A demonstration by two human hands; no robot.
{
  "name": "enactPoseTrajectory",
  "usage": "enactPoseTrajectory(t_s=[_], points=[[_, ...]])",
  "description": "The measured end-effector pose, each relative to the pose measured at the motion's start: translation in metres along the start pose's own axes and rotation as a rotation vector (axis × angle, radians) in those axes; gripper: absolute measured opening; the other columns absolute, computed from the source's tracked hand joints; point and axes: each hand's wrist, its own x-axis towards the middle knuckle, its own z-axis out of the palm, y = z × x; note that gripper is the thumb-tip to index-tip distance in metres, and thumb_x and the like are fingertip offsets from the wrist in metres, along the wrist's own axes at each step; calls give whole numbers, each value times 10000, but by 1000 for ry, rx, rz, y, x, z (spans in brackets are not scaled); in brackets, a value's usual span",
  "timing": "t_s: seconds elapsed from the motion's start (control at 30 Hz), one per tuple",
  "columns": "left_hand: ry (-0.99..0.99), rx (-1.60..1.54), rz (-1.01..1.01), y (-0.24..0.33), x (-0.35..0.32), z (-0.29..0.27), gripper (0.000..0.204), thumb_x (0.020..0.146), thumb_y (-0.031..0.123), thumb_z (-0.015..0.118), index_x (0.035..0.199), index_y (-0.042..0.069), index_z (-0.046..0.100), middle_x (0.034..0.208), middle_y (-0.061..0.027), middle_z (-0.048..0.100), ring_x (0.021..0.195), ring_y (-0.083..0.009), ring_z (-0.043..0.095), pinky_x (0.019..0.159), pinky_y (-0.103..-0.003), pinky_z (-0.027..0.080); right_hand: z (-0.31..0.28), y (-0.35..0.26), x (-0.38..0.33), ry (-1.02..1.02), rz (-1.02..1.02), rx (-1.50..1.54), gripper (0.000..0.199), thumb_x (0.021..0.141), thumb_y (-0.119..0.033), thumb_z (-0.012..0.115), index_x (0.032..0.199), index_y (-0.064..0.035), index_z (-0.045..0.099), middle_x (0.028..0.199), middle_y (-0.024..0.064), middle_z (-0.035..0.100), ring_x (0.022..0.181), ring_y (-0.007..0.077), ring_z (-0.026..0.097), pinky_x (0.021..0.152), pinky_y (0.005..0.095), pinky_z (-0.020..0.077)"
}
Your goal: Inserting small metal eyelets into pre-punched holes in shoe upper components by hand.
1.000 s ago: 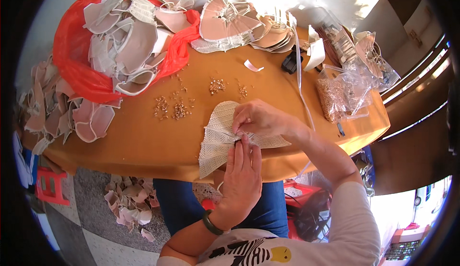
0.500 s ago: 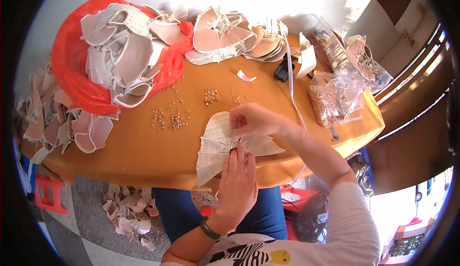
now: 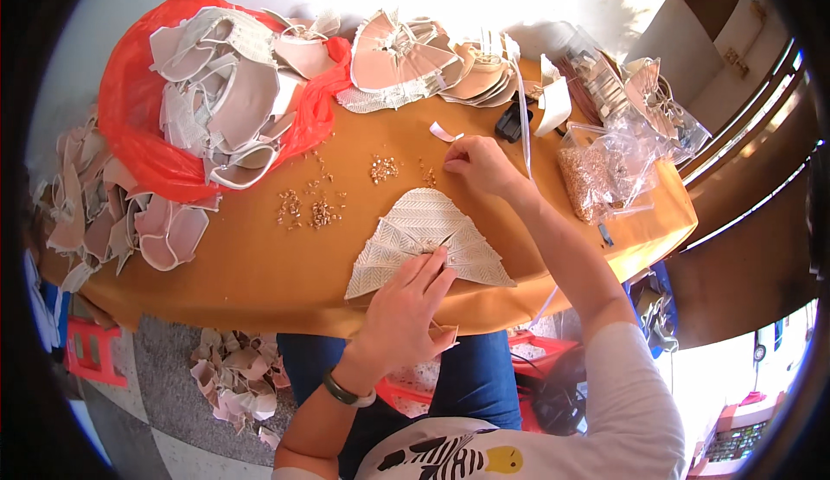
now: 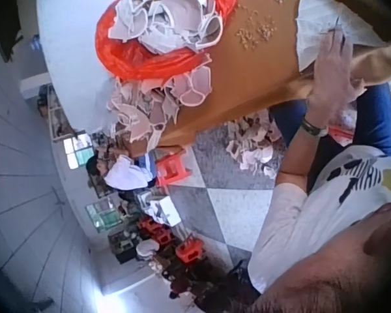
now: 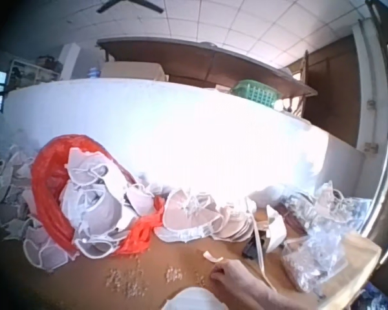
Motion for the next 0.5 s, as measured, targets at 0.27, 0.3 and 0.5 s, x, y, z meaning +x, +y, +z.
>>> enactPoseTrajectory(t_s=[0.27,0.3,0.5], points=[[-32,145,-61,9,-2,13,730,707,301,765,1279,-36,459,1411,-259,430,1329,-375,404,1148,-462,289,7,-63,-44,-472,-172,378,114,875,-64,656,969,0,665,883,100,670,836,208,651,759,316,519],[-38,163,-81,11,-2,14,747,706,297,763,1288,-45,445,1415,-267,422,1344,-379,391,1161,-468,268,12,-67,-48,-495,-209,362,107,875,-69,656,955,1,664,882,105,660,834,217,651,752,323,519],[-40,375,-183,31,2,38,806,697,253,761,1322,-71,369,1427,-315,383,1354,-402,385,1165,-460,270,20,-69,-48,-493,-290,249,101,865,-86,656,922,-3,666,889,117,639,827,262,651,734,353,519]])
